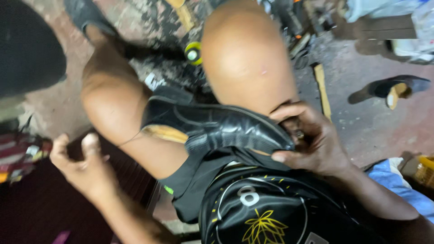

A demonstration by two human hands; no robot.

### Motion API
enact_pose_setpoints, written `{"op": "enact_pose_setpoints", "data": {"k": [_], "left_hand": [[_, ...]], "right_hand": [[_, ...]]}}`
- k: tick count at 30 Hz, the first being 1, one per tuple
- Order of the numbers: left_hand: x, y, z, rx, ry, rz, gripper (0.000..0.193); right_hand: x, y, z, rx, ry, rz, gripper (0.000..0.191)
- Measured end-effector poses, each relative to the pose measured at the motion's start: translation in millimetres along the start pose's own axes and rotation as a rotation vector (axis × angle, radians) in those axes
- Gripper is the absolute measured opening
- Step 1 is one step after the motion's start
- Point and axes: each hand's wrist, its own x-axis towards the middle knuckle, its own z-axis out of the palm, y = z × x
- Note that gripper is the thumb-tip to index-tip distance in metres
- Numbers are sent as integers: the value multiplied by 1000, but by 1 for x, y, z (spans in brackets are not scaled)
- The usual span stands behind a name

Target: The person sits on the floor and sews a black shoe using a needle and thread. They repeatedly pass the needle through the shoe's sole and upper, pulling the thread to secure the stitching.

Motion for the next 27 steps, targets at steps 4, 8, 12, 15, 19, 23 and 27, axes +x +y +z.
{"op": "enact_pose_setpoints", "data": {"k": [4,8,12,15,19,23,27], "left_hand": [[-31,58,14,42,6,388,9],[-49,104,22,180,-617,717,12],[-36,93,45,146,-1027,531,13],[-33,76,54,193,-1177,222,17],[-43,77,64,41,-1197,-238,17],[-55,87,78,-359,-1173,-422,10],[-61,81,79,-302,-1144,-336,12]], "right_hand": [[2,4,5,-106,14,5,65],[2,7,9,-66,-7,-40,64],[3,6,7,-145,-33,-31,68],[1,4,1,-132,-66,3,65],[-2,1,-8,-295,-80,40,72],[-7,-17,-23,-587,-197,189,109],[-4,-50,-45,-1242,-494,819,125]]}}
